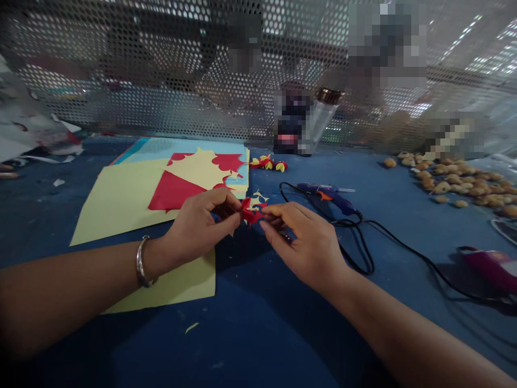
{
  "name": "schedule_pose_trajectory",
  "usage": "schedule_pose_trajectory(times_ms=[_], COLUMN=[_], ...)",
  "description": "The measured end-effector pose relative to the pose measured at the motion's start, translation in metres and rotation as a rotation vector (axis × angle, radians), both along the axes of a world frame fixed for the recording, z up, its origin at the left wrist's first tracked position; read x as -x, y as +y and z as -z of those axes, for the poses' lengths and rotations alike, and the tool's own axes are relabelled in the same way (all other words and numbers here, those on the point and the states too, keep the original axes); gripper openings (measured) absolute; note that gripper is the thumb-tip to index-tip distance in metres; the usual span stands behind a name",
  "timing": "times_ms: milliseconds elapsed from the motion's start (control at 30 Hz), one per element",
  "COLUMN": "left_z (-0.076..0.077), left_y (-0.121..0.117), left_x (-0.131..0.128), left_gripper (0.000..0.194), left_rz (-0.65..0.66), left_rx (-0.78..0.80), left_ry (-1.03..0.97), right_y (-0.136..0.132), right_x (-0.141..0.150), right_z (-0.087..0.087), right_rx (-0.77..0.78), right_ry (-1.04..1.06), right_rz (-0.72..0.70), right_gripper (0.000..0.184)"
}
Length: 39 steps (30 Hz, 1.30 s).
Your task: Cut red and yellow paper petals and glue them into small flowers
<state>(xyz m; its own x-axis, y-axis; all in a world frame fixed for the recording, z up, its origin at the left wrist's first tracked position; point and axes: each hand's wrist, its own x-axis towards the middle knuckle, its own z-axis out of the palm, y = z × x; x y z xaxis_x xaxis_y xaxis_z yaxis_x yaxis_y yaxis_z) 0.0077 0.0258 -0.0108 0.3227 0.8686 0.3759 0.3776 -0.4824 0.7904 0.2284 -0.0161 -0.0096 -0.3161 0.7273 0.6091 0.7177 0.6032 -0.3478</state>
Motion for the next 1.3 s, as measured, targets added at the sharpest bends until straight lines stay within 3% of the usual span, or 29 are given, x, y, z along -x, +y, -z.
schedule_pose_trajectory(times_ms=[200,367,467,567,667,767,933,1133,1300], left_z=[0.006,-0.002,-0.015,-0.025,-0.025,-0.018,-0.007,-0.006,-0.021], left_y=[0.007,0.017,0.046,0.091,0.131,0.154,0.168,0.188,0.193], left_x=[0.001,0.004,0.0,-0.014,-0.033,-0.051,-0.066,-0.076,-0.076], left_gripper=[0.005,0.004,0.004,0.008,0.009,0.012,0.018,0.022,0.025], left_rz=[-0.031,-0.054,-0.034,-0.039,-0.029,-0.025,-0.058,-0.132,-0.162], left_rx=[0.108,0.014,-0.077,-0.15,-0.148,-0.137,-0.117,-0.124,-0.157], left_ry=[-0.05,0.061,0.214,0.424,0.501,0.568,0.646,0.67,0.665], right_y=[0.002,0.004,0.005,0.006,0.006,0.007,0.01,0.011,0.01], right_x=[-0.001,0.0,-0.001,-0.001,-0.002,-0.004,-0.006,-0.006,-0.007], right_z=[0.0,0.0,0.0,0.0,0.001,0.002,0.003,0.002,0.003], right_rx=[0.041,0.083,0.077,0.045,0.008,-0.012,-0.017,-0.011,-0.028], right_ry=[-0.115,-0.194,-0.204,-0.223,-0.231,-0.23,-0.225,-0.217,-0.222], right_rz=[-0.03,-0.12,-0.135,-0.154,-0.173,-0.188,-0.203,-0.231,-0.233], right_gripper=[0.009,0.015,0.016,0.017,0.016,0.017,0.017,0.017,0.017])
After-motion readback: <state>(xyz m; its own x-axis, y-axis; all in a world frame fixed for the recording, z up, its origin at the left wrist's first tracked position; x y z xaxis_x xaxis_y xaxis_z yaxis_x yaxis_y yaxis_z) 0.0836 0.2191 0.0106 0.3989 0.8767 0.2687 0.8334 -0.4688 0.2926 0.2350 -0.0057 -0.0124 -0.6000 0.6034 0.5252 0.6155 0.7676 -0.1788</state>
